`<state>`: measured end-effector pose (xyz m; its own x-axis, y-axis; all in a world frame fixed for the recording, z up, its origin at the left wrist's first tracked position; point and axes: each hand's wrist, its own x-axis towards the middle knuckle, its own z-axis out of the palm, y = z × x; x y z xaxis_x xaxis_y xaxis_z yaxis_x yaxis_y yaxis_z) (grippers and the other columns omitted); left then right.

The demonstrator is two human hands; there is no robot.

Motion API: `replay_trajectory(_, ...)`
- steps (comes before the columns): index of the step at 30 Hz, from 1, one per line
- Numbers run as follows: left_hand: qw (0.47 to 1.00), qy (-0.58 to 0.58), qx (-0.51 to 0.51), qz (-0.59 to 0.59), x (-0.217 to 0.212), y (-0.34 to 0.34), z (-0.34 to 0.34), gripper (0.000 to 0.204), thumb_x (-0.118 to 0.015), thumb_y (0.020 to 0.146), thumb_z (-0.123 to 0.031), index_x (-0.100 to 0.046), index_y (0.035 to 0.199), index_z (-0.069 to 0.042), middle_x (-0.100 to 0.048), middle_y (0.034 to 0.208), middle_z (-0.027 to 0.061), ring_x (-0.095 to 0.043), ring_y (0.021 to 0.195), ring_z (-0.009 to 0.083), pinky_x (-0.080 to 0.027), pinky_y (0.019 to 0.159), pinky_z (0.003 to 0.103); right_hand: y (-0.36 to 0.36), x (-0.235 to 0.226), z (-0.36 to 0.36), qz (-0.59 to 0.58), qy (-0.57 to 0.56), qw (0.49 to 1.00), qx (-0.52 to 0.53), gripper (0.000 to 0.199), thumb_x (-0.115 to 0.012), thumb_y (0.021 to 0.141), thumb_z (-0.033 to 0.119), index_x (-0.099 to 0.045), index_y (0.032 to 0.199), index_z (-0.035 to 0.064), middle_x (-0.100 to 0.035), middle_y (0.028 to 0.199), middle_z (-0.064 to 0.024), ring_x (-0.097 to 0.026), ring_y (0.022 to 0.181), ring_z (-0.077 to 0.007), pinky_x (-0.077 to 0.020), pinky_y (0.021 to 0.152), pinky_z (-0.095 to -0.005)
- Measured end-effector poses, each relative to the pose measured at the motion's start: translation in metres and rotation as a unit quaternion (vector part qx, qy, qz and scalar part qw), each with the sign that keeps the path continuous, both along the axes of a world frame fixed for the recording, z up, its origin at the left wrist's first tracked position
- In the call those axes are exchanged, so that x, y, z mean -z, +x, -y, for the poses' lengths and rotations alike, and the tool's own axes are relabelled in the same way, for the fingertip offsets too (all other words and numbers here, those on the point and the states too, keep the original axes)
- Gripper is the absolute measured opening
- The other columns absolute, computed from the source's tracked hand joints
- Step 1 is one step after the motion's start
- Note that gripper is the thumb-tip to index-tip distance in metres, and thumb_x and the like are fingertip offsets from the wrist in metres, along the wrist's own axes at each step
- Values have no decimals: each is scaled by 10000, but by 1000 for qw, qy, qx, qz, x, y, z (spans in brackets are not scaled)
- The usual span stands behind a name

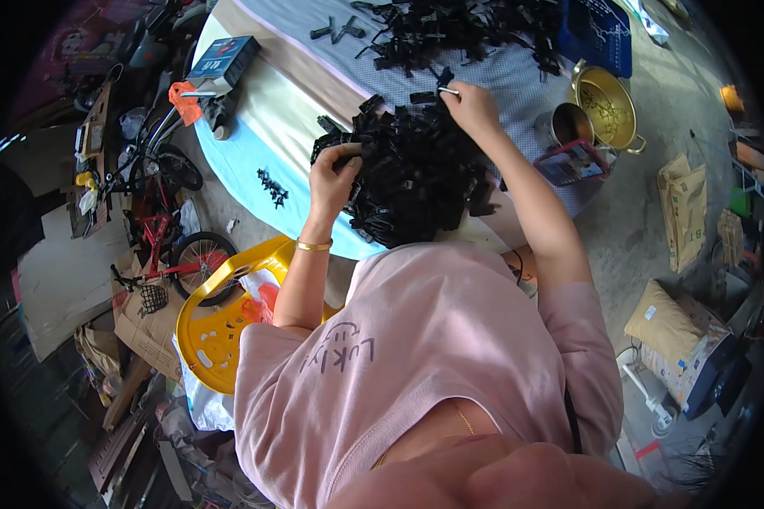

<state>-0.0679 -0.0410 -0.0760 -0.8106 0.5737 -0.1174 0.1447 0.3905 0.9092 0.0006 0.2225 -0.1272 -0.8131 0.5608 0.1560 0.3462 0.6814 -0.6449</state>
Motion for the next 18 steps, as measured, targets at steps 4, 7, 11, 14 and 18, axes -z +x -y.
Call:
replay_trajectory(4,999,-8,-29,19,14,-15,6,277,-596,749,-21,-577,1023,20,-604,899,41,-552,803,87,-443,743,208,35,-40,37,-125,-105,986,-43,127,-635,734,163,-602,742,41,-591,619,-122,-587,555,-266,-438,478,-324)
replay_trajectory(7,998,8,-33,57,31,-26,15,298,-609,724,-32,-578,1018,5,-621,882,63,-573,790,125,-459,743,242,59,-57,57,-128,-126,981,-68,171,-649,757,144,-612,830,-6,-613,655,-108,-579,529,-152,-432,482,-244)
replay_trajectory(11,996,-87,22,25,24,-24,14,317,-626,721,-57,-575,1028,-2,-602,967,103,-568,840,152,-453,771,259,80,-74,75,-161,-209,961,-87,130,-649,761,92,-606,815,-19,-609,658,-74,-548,533,-88,-418,480,-212)
replay_trajectory(14,915,-223,15,-336,-22,4,-8,467,-660,744,-165,-495,1142,15,-458,1228,127,-415,1138,205,-372,918,325,86,-87,85,-187,-199,958,-87,125,-649,760,80,-601,813,-22,-596,649,-72,-535,524,-98,-417,479,-213)
replay_trajectory(18,957,198,155,146,-63,41,-31,654,-684,732,-116,-341,1278,-7,-469,1206,158,-464,1108,232,-384,924,330,90,-99,99,-209,-204,950,-113,109,-640,760,66,-587,805,-17,-578,657,-88,-527,512,-138,-412,473,-240)
